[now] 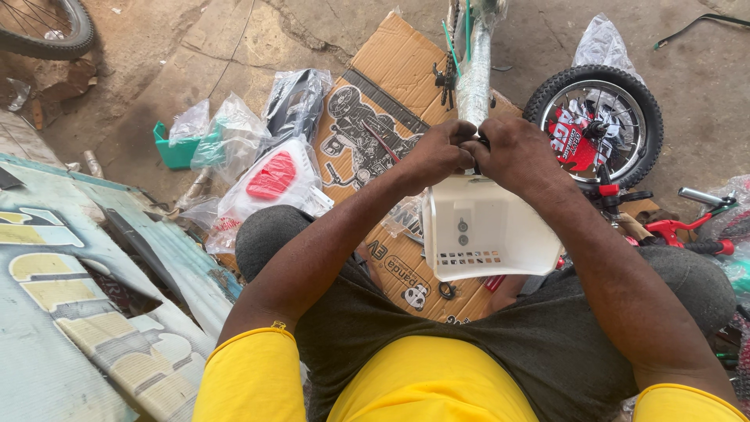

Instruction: The person assembles a bicycle by attaching handlebars, tightening bolts with a wrench, and installing a front basket. They handle various parts including wheels, handlebars, and a basket, using tools like a wrench and screwdriver.

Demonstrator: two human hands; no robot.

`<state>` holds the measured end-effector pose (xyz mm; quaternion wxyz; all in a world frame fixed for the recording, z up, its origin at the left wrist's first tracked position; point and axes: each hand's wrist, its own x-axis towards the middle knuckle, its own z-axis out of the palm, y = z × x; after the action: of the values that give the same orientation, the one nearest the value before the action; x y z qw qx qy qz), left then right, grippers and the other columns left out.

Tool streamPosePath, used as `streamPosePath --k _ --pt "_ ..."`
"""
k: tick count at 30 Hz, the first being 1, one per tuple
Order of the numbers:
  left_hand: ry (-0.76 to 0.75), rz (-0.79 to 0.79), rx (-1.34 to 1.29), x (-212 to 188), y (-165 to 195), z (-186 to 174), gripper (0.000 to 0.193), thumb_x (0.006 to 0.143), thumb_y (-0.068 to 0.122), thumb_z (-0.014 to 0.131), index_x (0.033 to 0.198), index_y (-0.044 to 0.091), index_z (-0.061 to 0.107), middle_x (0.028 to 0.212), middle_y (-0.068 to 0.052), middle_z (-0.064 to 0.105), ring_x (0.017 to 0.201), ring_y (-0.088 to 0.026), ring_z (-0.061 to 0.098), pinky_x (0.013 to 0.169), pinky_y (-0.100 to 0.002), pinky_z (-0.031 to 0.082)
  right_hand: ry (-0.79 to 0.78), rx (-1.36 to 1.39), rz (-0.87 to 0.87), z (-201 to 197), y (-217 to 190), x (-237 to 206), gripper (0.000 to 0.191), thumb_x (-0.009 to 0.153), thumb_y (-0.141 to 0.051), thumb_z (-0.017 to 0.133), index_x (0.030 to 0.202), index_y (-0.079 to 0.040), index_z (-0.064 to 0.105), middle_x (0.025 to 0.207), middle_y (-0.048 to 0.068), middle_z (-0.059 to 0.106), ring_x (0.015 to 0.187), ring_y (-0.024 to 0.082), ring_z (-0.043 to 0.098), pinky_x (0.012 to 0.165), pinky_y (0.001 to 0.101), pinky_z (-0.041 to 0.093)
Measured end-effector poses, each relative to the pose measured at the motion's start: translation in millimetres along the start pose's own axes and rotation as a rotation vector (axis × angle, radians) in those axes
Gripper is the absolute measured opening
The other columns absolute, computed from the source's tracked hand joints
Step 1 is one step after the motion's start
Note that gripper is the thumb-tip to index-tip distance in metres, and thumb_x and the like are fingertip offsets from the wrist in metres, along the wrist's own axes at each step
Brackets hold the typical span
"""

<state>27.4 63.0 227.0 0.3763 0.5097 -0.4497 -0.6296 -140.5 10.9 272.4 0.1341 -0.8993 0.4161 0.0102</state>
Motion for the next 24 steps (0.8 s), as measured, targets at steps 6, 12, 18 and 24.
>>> streamPosePath --k 6,12,18,24 --pt "-0.034 -0.025 -0.099 -2 3 -3 0.074 0.078 0.005 0.068 0.144 -0.009 0.036 0.134 -0.026 0.056 0.121 -0.032 0.065 0.105 -0.040 0.056 0.169 0.026 -0.238 -3 4 -3 0.039 0.082 -0.020 0.075 0.115 0.000 0.070 0.102 0.022 0.066 0.093 0.036 0.070 0.081 0.0486 0.056" --pt "0.008 -0.046 -0.068 -2 5 0 0.071 0.082 0.009 0.067 0.144 -0.008 0.037 0.134 -0.025 0.056 0.119 -0.030 0.064 0.103 -0.040 0.056 0.028 0.034 -0.157 1 7 -1 0.032 0.094 -0.016 0.070 0.123 -0.004 0.070 0.107 0.017 0.067 0.102 0.033 0.069 0.093 0.0473 0.056" --pt "0.018 -0.036 -0.059 -4 3 -1 0.069 0.082 0.008 0.066 0.143 -0.008 0.039 0.131 -0.025 0.057 0.117 -0.029 0.064 0.102 -0.040 0.056 0.248 0.019 -0.307 0 9 0 0.036 0.084 -0.024 0.076 0.109 0.001 0.071 0.103 0.021 0.067 0.100 0.038 0.069 0.085 0.0488 0.055" --pt "0.016 -0.030 -0.081 -3 4 0 0.066 0.081 0.007 0.066 0.140 -0.008 0.041 0.126 -0.024 0.059 0.113 -0.028 0.066 0.101 -0.039 0.057 0.042 0.056 -0.201 0 13 1 0.025 0.095 -0.022 0.071 0.115 -0.007 0.074 0.103 0.020 0.066 0.099 0.037 0.069 0.088 0.0481 0.055"
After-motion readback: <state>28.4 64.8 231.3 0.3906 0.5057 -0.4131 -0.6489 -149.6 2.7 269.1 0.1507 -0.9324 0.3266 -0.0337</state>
